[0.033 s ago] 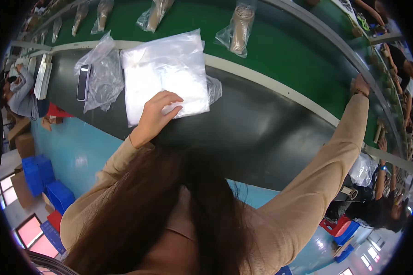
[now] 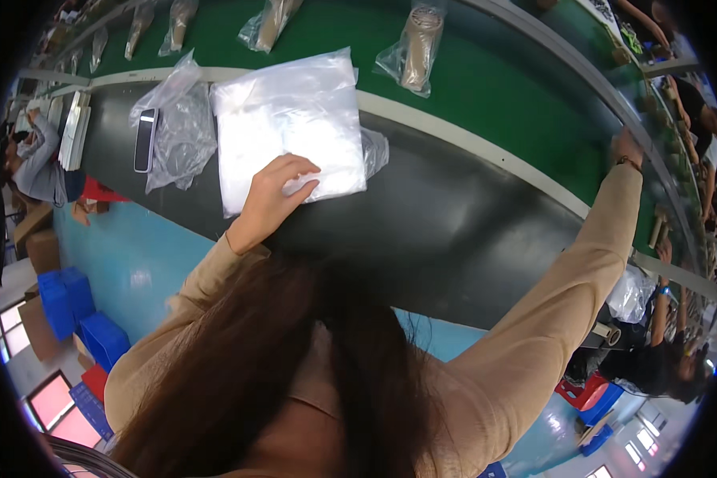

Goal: Placing small handheld fan components into plastic bags on an assembly line.

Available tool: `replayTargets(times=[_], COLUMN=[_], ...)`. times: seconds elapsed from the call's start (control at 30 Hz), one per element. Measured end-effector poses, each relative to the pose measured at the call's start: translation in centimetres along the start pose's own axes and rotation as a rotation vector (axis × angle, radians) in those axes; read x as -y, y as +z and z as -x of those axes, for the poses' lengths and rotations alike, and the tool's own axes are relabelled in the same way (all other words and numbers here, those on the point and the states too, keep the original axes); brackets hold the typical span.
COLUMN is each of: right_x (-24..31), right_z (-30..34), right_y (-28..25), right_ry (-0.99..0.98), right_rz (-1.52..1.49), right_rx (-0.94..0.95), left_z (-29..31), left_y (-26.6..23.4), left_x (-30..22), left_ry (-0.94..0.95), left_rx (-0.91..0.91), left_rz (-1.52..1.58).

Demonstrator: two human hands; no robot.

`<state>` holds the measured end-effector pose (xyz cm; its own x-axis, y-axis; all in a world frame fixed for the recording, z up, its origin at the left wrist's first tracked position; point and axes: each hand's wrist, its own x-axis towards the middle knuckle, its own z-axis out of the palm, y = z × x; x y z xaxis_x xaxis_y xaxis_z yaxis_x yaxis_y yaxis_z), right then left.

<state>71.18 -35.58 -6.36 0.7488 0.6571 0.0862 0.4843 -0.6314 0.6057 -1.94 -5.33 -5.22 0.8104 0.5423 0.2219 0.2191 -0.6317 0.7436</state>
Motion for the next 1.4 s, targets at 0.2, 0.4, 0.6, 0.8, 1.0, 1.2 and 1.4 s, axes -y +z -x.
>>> replayTargets(times=[0.2, 0.4, 0.6, 0.8, 1.0, 1.2, 1.4], right_x=[1.7, 14.2, 27.9, 36.8, 40.7, 44.0, 42.0], right_z=[6.2, 21.6, 33.6, 40.0, 41.8, 39.2, 36.0], right_y=[-9.7, -24.6, -31.0, -35.4, -36.4, -37.8, -40.6], right_ry=[-0.016, 0.128, 0.105, 0.296, 0.256, 0.168, 0.011], right_rz=[-0.307, -1.592, -2.667, -2.053, -1.956, -2.008, -1.529], right_rx=[-0.247, -0.385, 0.309, -0.12, -0.393, -0.602, -0.814], left_z=[0.1, -0.3, 0.2, 1.3, 1.2, -0.2, -2.2], left_y=[0.1, 0.1, 0.2, -0.1, -1.0, -2.5, -4.9], left_x=[0.7, 1.1, 1.7, 1.5, 0.0, -2.1, -3.8], left_ry=[-0.017, 0.021, 0.071, 0.162, 0.16, 0.224, 0.261], left_rx=[-0.002, -0.004, -0.015, -0.053, 0.0, -0.024, -0.096], left_rz=[0.049, 0.091, 0.109, 0.076, 0.242, 0.345, 0.497])
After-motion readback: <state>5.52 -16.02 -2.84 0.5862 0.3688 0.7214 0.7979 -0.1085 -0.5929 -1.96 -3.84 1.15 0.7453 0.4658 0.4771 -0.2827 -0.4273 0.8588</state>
